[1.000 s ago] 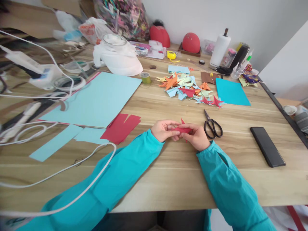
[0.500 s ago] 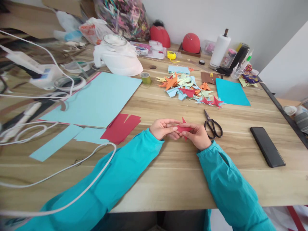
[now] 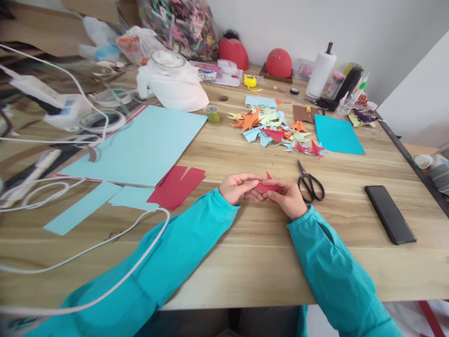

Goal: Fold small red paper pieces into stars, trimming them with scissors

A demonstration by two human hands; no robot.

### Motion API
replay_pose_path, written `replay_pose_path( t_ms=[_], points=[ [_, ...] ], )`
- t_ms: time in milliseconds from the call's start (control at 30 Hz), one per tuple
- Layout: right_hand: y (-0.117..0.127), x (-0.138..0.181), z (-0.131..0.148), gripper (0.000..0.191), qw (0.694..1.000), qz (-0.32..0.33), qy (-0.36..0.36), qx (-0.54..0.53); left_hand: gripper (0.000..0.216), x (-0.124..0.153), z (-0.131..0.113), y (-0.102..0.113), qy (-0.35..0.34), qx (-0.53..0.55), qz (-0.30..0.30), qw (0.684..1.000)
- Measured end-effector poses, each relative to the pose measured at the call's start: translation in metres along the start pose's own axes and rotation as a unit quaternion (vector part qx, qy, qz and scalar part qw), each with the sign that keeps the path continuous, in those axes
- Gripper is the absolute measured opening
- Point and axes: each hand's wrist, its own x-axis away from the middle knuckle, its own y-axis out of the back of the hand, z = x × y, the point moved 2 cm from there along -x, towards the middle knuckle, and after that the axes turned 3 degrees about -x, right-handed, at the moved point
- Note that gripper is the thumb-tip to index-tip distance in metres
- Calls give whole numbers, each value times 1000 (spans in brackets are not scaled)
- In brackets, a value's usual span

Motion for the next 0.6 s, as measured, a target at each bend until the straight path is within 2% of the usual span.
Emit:
replay_pose_path(
  t_ms=[233, 467, 600],
  points=[
    [-3, 1, 3, 28, 999, 29, 4, 22, 49, 2, 0, -3, -40, -35, 3, 999],
    [-1, 2, 0, 32, 998, 49, -14, -30, 47, 1, -1, 2, -11, -5, 2, 1000],
    [0, 2, 1, 31, 999, 46, -9, -26, 42, 2, -2, 1, 5, -2, -2, 1000]
  ],
)
